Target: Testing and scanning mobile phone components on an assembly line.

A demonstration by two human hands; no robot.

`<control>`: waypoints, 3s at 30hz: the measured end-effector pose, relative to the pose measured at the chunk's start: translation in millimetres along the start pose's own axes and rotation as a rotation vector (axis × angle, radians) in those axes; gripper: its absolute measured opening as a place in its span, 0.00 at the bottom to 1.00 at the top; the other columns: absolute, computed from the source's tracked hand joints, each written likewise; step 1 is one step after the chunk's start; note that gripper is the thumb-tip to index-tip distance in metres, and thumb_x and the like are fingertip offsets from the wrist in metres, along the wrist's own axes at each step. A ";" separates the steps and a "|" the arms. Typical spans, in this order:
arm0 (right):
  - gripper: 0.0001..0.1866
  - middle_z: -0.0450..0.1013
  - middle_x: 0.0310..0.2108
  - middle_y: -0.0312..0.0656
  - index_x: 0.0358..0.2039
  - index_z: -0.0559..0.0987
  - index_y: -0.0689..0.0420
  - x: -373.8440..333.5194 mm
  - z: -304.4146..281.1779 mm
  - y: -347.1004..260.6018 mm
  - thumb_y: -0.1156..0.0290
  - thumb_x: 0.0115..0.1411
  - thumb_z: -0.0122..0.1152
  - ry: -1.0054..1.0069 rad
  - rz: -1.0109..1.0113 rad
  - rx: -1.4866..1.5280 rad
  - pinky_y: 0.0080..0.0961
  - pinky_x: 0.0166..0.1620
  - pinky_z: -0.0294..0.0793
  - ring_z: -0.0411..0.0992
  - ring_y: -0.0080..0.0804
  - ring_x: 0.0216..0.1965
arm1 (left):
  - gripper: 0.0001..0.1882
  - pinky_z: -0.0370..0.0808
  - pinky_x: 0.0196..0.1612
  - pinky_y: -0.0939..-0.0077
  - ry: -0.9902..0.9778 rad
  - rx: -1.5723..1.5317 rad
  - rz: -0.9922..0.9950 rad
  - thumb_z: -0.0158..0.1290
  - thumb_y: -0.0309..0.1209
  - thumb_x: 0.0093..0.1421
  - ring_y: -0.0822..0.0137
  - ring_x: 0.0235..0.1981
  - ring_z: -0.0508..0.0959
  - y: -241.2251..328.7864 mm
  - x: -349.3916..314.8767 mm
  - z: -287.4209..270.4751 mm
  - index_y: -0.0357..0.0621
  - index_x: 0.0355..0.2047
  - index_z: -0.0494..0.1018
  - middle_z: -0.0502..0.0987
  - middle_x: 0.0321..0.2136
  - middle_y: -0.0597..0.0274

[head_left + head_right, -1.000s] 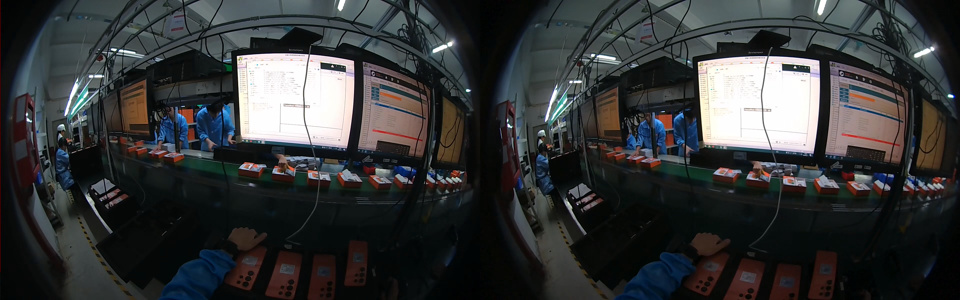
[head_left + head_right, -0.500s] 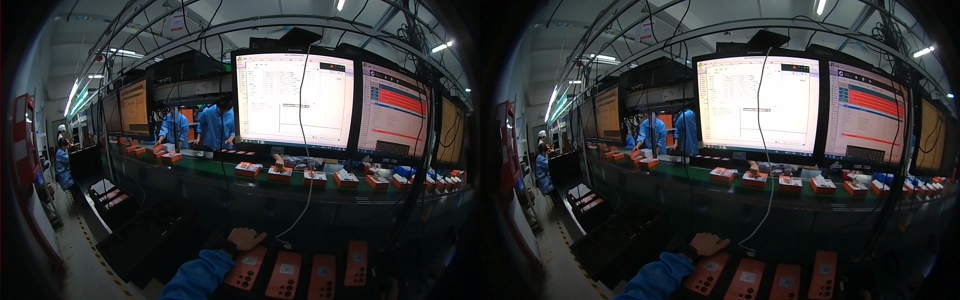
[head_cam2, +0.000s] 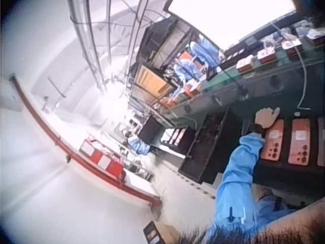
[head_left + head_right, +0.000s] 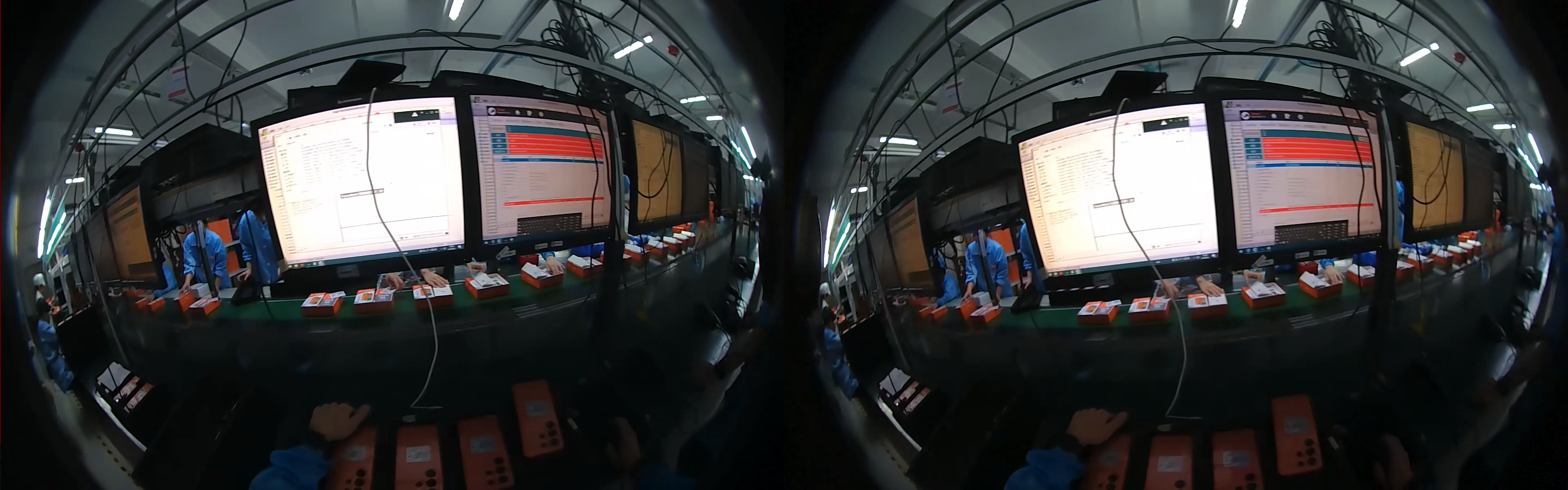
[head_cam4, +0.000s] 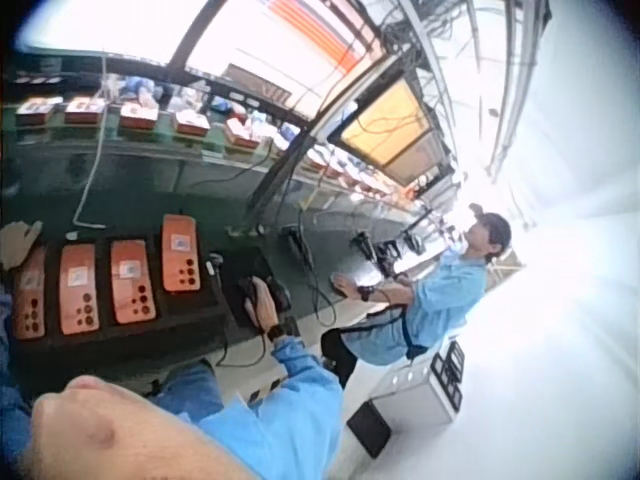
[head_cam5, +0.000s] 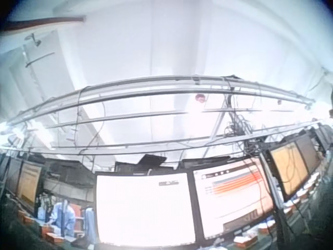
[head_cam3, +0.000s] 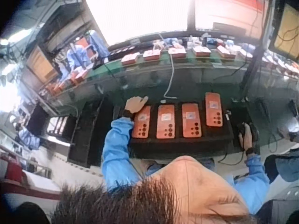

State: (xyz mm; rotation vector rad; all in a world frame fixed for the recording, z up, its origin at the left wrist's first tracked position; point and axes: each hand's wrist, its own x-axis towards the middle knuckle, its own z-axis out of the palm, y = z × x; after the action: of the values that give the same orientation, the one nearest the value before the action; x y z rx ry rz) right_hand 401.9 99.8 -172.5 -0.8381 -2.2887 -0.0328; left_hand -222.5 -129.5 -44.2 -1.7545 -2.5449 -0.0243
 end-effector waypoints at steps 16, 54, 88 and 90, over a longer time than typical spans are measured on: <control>0.34 0.61 0.60 0.56 0.64 0.57 0.65 13.9 -0.1 6.3 0.79 0.56 0.56 -0.111 0.067 0.102 0.35 0.66 0.52 0.57 0.50 0.63 | 0.21 0.74 0.41 0.52 0.102 -0.013 -0.015 0.35 0.49 0.67 0.48 0.39 0.79 6.0 -5.1 0.7 0.62 0.51 0.74 0.79 0.38 0.50; 0.31 0.64 0.55 0.55 0.60 0.61 0.63 15.9 0.8 -0.7 0.78 0.55 0.55 -0.065 0.105 0.067 0.35 0.63 0.55 0.60 0.49 0.59 | 0.34 0.72 0.49 0.54 0.068 -0.241 -0.135 0.33 0.61 0.64 0.47 0.42 0.79 9.3 -7.9 -10.6 0.50 0.40 0.81 0.80 0.38 0.48; 0.20 0.68 0.55 0.44 0.52 0.71 0.64 28.3 -18.5 -28.6 0.64 0.70 0.38 -0.126 0.145 0.285 0.29 0.63 0.51 0.63 0.37 0.57 | 0.33 0.71 0.49 0.55 0.040 -0.223 -0.166 0.33 0.60 0.64 0.50 0.42 0.79 14.5 -9.8 -14.6 0.51 0.39 0.81 0.81 0.37 0.51; 0.19 0.68 0.54 0.45 0.52 0.72 0.64 27.8 -21.5 -31.9 0.65 0.69 0.39 -0.119 0.123 0.247 0.29 0.63 0.52 0.62 0.39 0.57 | 0.33 0.71 0.49 0.55 0.043 -0.224 -0.157 0.33 0.60 0.64 0.50 0.42 0.79 14.9 -8.9 -15.4 0.51 0.39 0.81 0.81 0.37 0.50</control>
State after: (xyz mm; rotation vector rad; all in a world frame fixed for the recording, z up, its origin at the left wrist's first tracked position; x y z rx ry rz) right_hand 380.9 84.9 -132.6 -0.8669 -2.2862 0.3568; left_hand -204.9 -133.1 -29.5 -1.5934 -2.7335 -0.3625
